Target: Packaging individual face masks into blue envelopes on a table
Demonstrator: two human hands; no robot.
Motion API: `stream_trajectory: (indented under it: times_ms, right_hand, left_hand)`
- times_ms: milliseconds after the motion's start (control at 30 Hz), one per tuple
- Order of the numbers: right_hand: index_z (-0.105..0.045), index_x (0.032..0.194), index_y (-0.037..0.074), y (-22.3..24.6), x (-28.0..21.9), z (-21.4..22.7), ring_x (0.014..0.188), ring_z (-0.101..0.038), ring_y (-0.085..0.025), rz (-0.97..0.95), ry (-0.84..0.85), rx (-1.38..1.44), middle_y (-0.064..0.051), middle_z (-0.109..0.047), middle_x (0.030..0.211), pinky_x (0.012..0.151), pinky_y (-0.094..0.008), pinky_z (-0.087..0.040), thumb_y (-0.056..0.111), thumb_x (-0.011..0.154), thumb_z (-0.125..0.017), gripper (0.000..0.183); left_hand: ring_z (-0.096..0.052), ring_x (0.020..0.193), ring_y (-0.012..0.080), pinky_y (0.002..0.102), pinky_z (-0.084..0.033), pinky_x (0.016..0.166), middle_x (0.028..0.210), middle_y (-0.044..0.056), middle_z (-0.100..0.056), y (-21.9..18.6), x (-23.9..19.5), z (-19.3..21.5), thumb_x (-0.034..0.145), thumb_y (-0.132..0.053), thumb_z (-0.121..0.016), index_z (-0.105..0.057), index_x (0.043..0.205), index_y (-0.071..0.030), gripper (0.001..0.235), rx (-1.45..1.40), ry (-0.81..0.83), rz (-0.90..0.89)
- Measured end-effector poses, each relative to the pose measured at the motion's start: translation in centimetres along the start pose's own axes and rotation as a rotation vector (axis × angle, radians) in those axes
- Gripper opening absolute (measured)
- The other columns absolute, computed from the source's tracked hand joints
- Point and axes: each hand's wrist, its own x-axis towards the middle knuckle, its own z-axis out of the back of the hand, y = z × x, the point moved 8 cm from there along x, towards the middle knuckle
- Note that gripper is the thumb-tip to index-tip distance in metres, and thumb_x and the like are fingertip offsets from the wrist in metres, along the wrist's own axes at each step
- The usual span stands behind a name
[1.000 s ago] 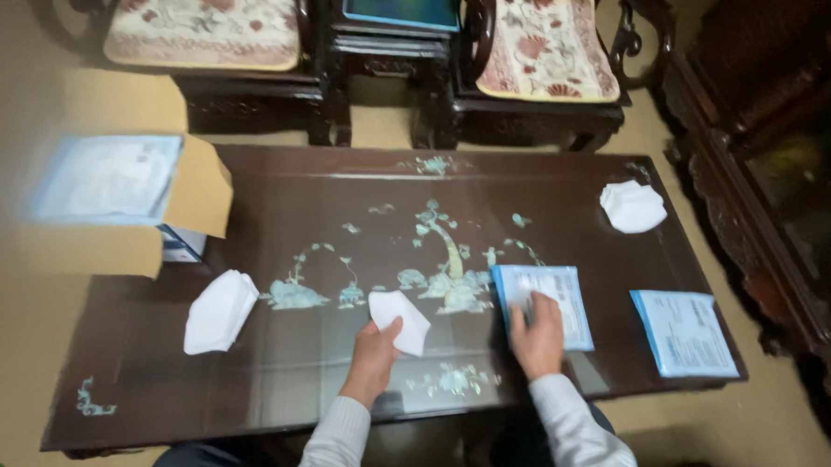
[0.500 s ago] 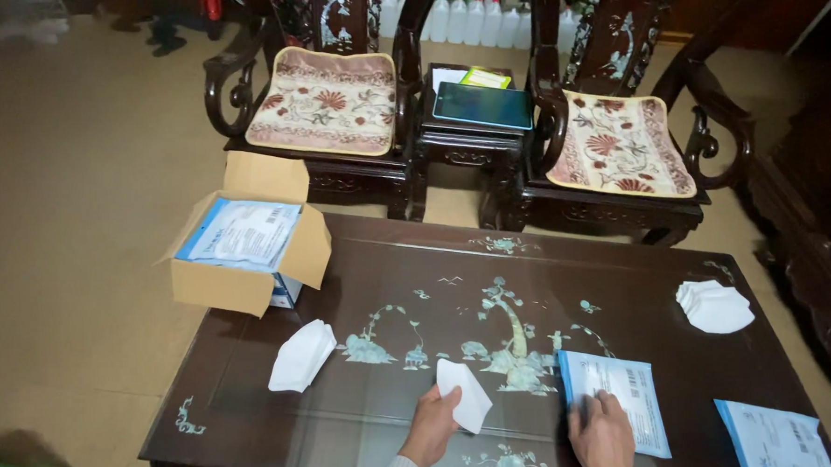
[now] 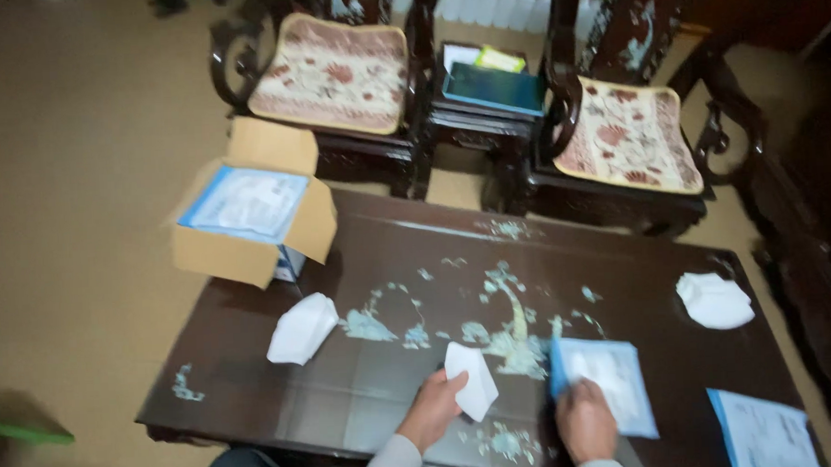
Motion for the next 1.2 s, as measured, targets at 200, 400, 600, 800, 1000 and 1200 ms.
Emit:
stream_trajectory:
  times_ms: [200,400,600,800,1000,1200]
  right_hand:
    - [-0.067,0.114,0.012,12.0,-4.8,2.3,0.114,-0.068,-0.026,0.307,0.183,0.292,-0.006,-0.069,0.121,0.084,-0.039,-0.056,0.029,0.078,-0.068,0.039]
    - [-0.063,0.102,0.007,12.5,-4.8,3.9,0.088,-0.069,-0.039,0.167,-0.039,0.540,-0.018,-0.070,0.092,0.079,-0.049,-0.049,0.028,0.105,-0.050,0.026]
    - [-0.063,0.104,0.010,14.0,-6.4,3.5,0.089,-0.071,-0.041,0.183,-0.019,0.502,-0.012,-0.073,0.105,0.078,-0.052,-0.051,0.029,0.103,-0.050,0.023]
    - [-0.066,0.110,0.005,16.4,-5.9,5.5,0.070,-0.074,-0.024,0.343,-0.011,0.499,-0.016,-0.072,0.121,0.058,-0.039,-0.065,0.031,0.104,-0.048,0.032]
    - [-0.029,0.157,-0.005,12.1,-3.0,2.1,0.156,-0.019,-0.041,0.221,0.145,0.290,-0.029,-0.027,0.164,0.126,-0.056,-0.008,0.046,0.106,-0.029,0.072]
    - [-0.030,0.159,-0.001,12.2,-3.9,2.0,0.155,-0.022,-0.043,0.386,0.018,0.264,-0.028,-0.028,0.165,0.126,-0.059,-0.012,0.035,0.108,-0.034,0.062]
  left_hand:
    - [-0.070,0.110,0.0256,0.039,-0.057,0.093,0.125,0.015,-0.073,2.6,0.4,-3.3,0.098,-0.013,-0.062,-0.065,0.128,0.007,0.037,-0.041,0.158,-0.008]
    - [-0.071,0.085,0.0209,0.036,-0.058,0.073,0.101,0.010,-0.077,-0.6,-1.1,-0.8,0.094,-0.014,-0.070,-0.076,0.113,0.004,0.027,0.132,-0.057,-0.083]
    - [-0.030,0.061,0.0126,0.036,-0.026,0.055,0.063,-0.004,-0.031,-3.8,-2.6,-2.3,0.082,-0.024,-0.071,-0.031,0.063,-0.017,0.044,0.844,-0.181,-0.319]
    - [-0.046,0.069,0.0119,0.032,-0.037,0.064,0.075,-0.003,-0.057,-4.6,-3.7,-1.7,0.102,-0.026,-0.059,-0.067,0.090,-0.012,0.020,0.705,-0.188,-0.249]
    - [-0.052,0.075,0.0108,0.027,-0.041,0.067,0.086,0.000,-0.056,-4.0,-6.2,-4.3,0.108,-0.041,-0.048,-0.056,0.099,-0.014,0.030,0.487,-0.043,-0.094]
    - [-0.060,0.132,0.0183,0.034,-0.046,0.112,0.146,0.006,-0.064,-2.2,-5.6,-7.5,0.096,-0.026,-0.064,-0.056,0.142,-0.009,0.050,0.339,0.020,-0.094]
